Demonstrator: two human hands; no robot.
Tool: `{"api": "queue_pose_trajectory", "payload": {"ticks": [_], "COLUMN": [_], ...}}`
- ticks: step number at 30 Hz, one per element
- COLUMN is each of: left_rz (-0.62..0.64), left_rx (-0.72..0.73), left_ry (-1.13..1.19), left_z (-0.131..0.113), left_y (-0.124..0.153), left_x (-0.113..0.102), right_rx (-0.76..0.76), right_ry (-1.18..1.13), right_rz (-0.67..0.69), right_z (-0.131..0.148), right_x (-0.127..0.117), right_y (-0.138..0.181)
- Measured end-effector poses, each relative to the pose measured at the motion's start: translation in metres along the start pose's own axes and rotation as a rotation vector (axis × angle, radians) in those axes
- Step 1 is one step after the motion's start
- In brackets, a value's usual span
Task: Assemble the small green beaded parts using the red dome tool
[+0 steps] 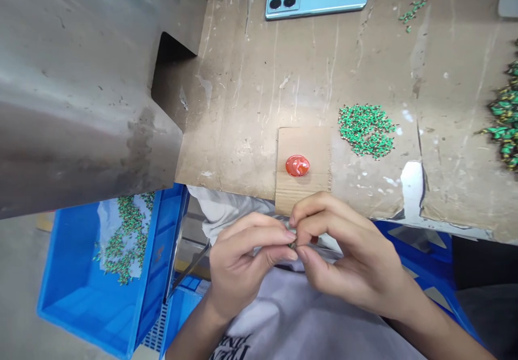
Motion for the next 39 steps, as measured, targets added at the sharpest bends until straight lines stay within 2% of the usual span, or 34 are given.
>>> {"api": "queue_pose_trajectory", "payload": {"ticks": [5,9,12,14,16,19,22,25,31,39], "left_rz": [-0.044,-0.075,-0.064,-0.058,-0.066,-0.072,-0.064,-0.079,-0.043,0.064], "left_rx": [-0.099,-0.194,-0.202,-0.197,-0.203,-0.239,-0.24,-0.222,-0.203,-0.043], "left_ry": [0.019,0.107,0.18,0.197,0.179,0.135,0.131,0.136,0.075,0.151], "left_z": [0.002,0.007,0.006,0.004,0.003,0.008,0.014,0.016,0.014,0.004], "left_y": [0.0,0.003,0.003,0.003,0.003,0.004,0.002,0.0,0.003,-0.005], "left_x": [0.0,0.003,0.006,0.005,0.002,-0.003,-0.003,-0.001,-0.001,-0.006], "right_rx": [-0.021,0.011,0.049,0.051,0.052,0.063,0.075,0.081,0.178,0.235], "right_ry": [0.028,-0.037,-0.098,-0.085,0.04,0.403,0.684,0.723,0.753,0.841], "right_rz": [-0.011,0.003,0.021,-0.014,-0.123,-0.318,-0.353,-0.337,-0.458,-0.493], "right_z": [-0.001,-0.004,-0.007,-0.01,-0.017,-0.031,-0.044,-0.051,-0.058,-0.067], "right_x": [0.002,0.002,0.002,-0.004,-0.018,-0.046,-0.067,-0.081,-0.106,-0.105], "right_y": [0.0,0.001,0.001,0.002,0.003,0.005,0.008,0.011,0.014,0.009]}}
Point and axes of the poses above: each hand's wrist, its own y-axis away from the middle knuckle, its own x-axis out of the palm, z = x × y, the point moved 4 cm from there along -y, towards the middle knuckle, and after that the axes turned 12 degrees about x, right-handed, at the moved point
